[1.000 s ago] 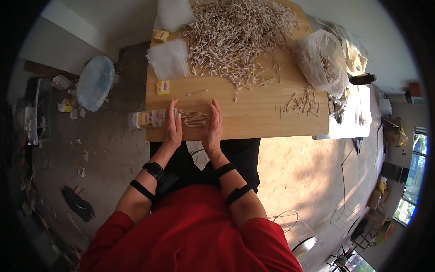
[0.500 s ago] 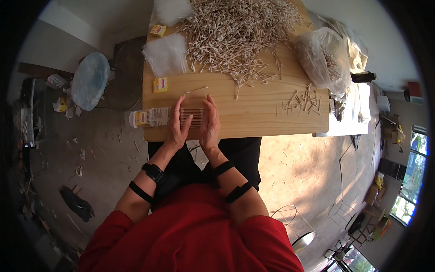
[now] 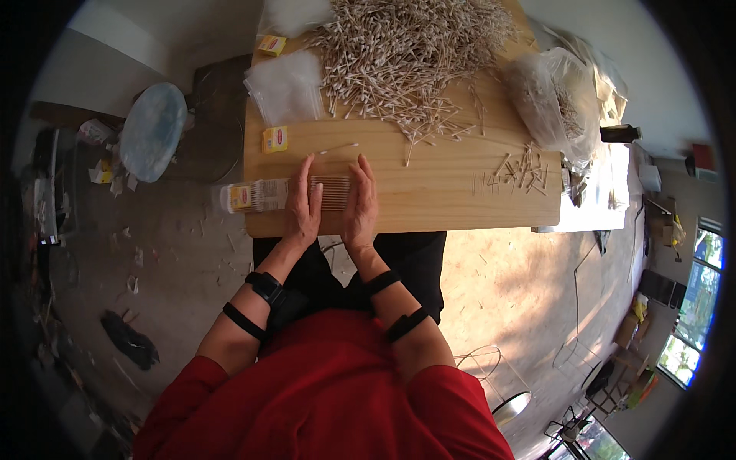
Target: Sorting cotton swabs and packing them neatly into a small plastic container.
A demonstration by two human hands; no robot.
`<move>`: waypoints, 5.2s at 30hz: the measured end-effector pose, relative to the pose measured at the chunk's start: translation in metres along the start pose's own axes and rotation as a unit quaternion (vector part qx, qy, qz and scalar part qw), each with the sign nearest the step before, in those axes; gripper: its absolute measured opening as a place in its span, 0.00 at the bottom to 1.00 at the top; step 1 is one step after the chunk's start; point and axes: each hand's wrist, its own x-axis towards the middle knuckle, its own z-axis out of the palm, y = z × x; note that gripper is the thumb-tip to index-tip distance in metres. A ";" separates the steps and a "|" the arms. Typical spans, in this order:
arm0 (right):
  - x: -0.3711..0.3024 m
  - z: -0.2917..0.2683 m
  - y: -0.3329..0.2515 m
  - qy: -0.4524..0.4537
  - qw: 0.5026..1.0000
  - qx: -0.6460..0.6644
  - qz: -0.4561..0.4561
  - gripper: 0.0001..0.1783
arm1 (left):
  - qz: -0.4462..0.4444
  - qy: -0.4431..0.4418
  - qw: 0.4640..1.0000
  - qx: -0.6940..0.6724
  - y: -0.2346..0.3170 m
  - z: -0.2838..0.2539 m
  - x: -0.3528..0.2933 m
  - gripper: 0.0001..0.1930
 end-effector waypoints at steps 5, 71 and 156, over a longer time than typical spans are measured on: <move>-0.003 0.025 -0.014 -0.019 1.000 0.003 0.025 0.17 | -0.011 0.023 1.000 -0.008 0.000 0.015 -0.004 0.25; -0.021 0.038 -0.022 -0.275 0.860 -0.394 -0.174 0.33 | 0.055 -0.195 0.956 0.210 -0.069 -0.135 -0.043 0.53; -0.021 0.158 -0.062 -0.119 0.983 0.142 0.013 0.24 | -0.551 0.146 0.785 -0.242 -0.063 -0.090 -0.020 0.21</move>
